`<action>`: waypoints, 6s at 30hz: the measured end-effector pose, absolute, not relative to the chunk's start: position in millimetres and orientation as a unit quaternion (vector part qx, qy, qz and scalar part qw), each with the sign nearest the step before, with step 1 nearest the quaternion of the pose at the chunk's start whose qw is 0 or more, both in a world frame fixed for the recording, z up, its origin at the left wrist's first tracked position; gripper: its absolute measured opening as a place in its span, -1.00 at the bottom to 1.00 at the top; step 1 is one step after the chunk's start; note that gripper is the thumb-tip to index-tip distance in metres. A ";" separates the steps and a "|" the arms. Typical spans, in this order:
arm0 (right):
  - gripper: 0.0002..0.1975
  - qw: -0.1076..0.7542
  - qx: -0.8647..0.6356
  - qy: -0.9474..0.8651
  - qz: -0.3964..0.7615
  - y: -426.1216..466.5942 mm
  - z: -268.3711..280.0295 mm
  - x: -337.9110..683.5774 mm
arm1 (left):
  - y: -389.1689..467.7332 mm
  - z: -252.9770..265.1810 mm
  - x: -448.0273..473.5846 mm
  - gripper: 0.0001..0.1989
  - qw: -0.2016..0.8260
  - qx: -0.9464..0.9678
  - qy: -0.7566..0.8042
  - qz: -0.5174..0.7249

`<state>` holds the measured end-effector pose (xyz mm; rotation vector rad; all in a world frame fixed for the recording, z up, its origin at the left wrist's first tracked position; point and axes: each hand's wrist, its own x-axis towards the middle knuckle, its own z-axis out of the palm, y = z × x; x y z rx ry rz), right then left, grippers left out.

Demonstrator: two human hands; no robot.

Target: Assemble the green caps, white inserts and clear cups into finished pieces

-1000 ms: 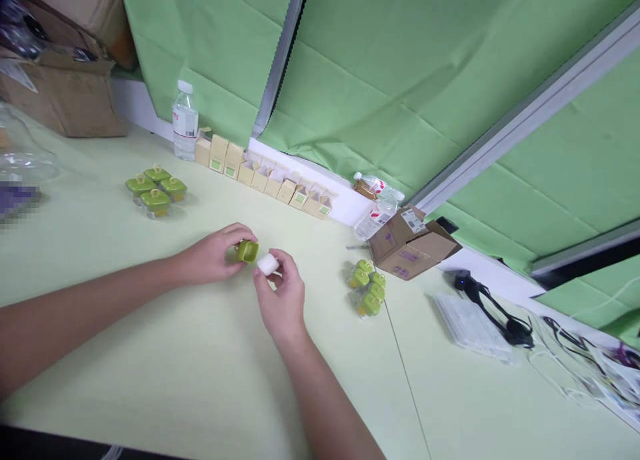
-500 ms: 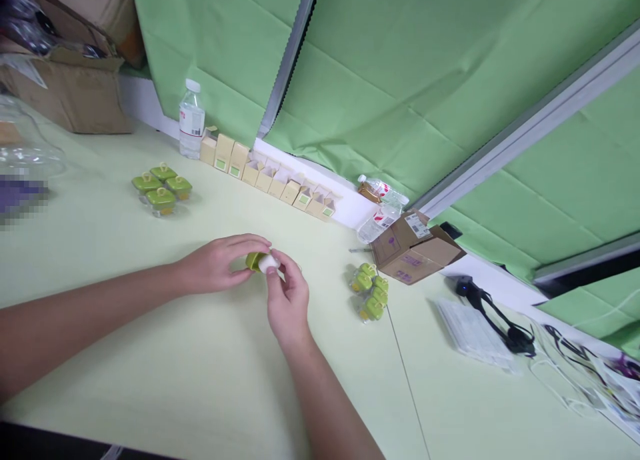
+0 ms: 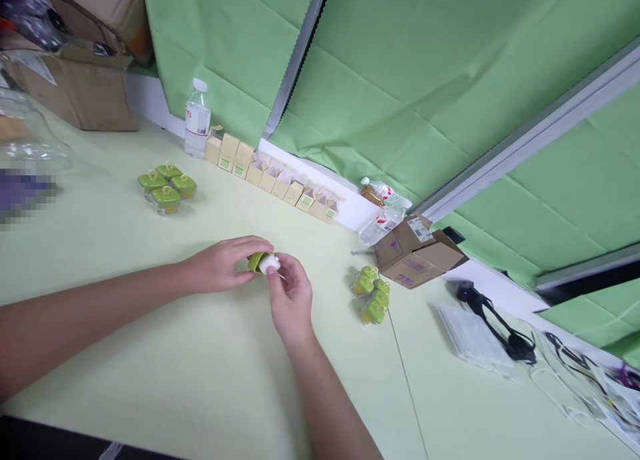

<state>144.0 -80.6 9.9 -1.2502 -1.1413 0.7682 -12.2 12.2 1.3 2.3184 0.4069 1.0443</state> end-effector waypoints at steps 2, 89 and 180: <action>-0.70 0.602 -0.530 -0.492 0.340 -80.4 9.4 143.4 | 12.2 1.4 -11.8 -0.64 0.282 0.862 0.148 0.394; -0.68 0.606 -0.543 -0.540 0.215 -85.1 6.7 142.5 | 12.4 1.7 -3.5 -0.68 0.783 0.526 0.132 0.304; -0.69 0.593 -0.643 -0.475 0.100 -62.2 4.1 202.9 | 16.5 -14.3 -1.8 -0.65 0.523 0.771 0.217 0.292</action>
